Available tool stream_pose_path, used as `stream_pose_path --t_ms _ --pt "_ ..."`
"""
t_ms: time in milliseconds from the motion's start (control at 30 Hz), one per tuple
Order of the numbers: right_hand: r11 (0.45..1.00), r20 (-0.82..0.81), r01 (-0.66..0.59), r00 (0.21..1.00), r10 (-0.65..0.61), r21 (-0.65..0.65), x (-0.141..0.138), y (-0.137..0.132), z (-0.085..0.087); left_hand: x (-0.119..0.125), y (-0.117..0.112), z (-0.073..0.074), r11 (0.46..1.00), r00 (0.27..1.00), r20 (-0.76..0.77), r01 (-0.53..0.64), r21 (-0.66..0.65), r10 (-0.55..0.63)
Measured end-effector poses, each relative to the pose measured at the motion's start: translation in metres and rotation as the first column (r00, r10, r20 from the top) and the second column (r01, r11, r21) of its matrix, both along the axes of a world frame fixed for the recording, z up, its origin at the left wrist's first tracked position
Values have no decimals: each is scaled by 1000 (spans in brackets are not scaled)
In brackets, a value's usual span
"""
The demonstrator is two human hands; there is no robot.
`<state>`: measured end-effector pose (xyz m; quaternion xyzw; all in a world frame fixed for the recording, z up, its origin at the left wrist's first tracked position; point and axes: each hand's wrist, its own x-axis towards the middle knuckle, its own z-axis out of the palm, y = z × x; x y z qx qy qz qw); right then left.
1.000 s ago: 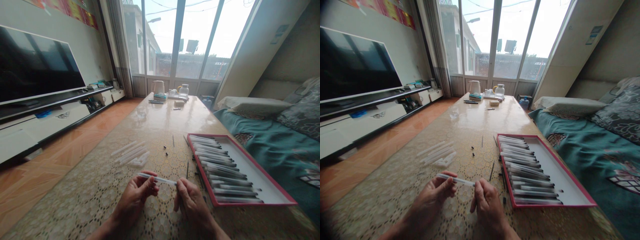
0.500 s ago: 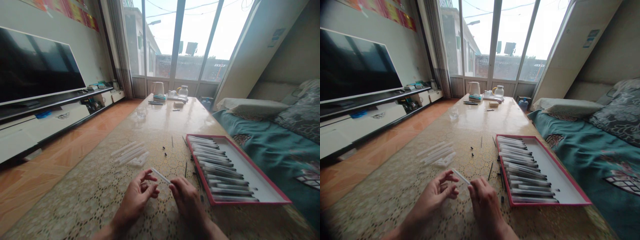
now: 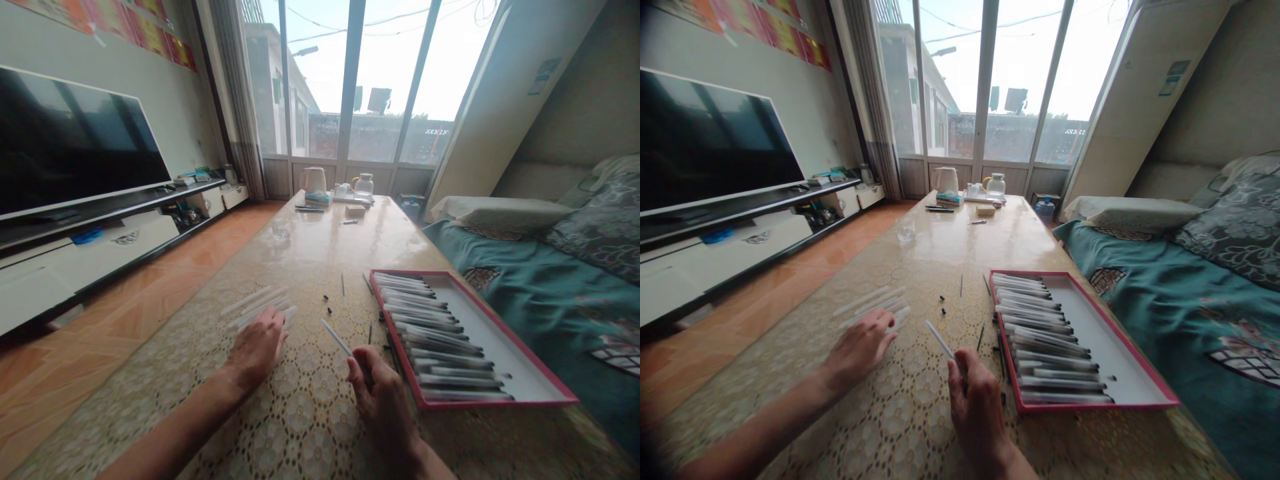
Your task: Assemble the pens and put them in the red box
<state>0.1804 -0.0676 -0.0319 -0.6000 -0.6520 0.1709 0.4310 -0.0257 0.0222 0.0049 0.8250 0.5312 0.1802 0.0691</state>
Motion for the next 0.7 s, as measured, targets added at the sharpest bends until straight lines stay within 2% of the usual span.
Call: stream_pose_path --t_ms 133,267,333,400,467,567,633,700 --pt "1000 21 12 1000 -13 7 1 1 0 1 8 -11 999 999 -6 -37 20 37" --pt "1000 16 -2 1000 1 11 1 1 -1 3 4 -11 999 999 20 -27 45 26" --pt "1000 18 -5 1000 4 3 1 1 -1 5 -2 -8 1000 995 99 -3 20 1" --pt "1000 21 2 1000 -2 8 1 1 -2 9 -12 -4 997 971 241 15 -74 3" --pt "1000 11 0 1000 0 30 1 1 -2 15 -24 -1 976 911 410 46 -211 45" --pt "998 8 -25 1000 24 56 0 1 -1 23 -40 0 889 748 644 175 -424 160" --pt "999 34 -24 999 23 42 0 0 0 26 -44 -3 827 641 725 248 -505 251" --pt "1000 72 -14 997 12 19 -1 -1 2 25 -44 -7 797 562 764 278 -537 319"
